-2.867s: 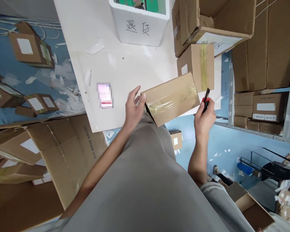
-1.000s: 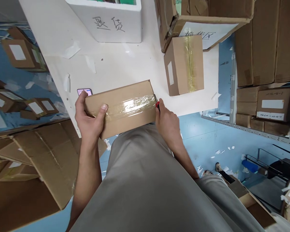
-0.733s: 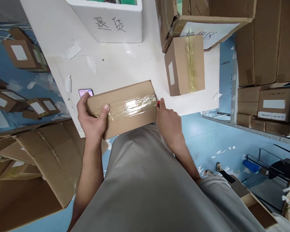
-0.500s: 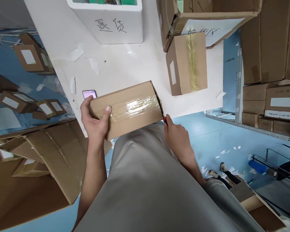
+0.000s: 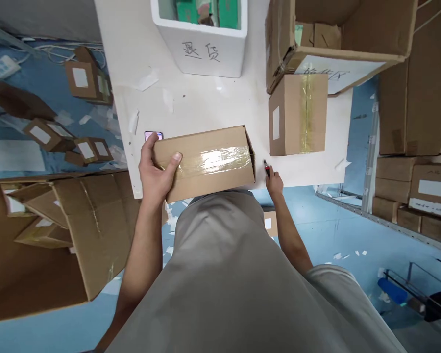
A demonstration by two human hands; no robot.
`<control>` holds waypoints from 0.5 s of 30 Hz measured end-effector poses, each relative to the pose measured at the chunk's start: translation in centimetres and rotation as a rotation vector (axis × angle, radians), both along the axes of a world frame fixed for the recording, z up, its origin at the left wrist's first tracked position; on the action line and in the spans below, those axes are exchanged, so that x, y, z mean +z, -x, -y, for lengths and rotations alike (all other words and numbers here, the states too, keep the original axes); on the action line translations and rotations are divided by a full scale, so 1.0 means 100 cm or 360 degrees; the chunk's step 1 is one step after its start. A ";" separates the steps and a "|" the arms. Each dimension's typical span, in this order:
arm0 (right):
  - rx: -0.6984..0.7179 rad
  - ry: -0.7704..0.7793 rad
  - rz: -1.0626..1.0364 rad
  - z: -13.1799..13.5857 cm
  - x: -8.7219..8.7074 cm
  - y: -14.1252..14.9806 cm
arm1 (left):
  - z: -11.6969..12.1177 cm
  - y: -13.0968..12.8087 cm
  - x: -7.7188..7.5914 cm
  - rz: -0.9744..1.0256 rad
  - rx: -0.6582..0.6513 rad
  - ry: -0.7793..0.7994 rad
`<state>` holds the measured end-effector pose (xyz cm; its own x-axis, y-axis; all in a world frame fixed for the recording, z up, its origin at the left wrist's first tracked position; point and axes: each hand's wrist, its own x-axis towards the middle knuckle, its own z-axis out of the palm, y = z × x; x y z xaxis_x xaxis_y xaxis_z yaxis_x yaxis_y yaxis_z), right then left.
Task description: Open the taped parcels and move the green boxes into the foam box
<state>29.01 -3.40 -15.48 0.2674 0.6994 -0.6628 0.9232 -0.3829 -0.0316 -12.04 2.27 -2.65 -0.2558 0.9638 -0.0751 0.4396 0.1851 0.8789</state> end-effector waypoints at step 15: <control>-0.0072 -0.1310 -0.0787 -0.035 0.143 0.101 | 0.001 0.020 -0.072 0.1124 0.0949 0.0301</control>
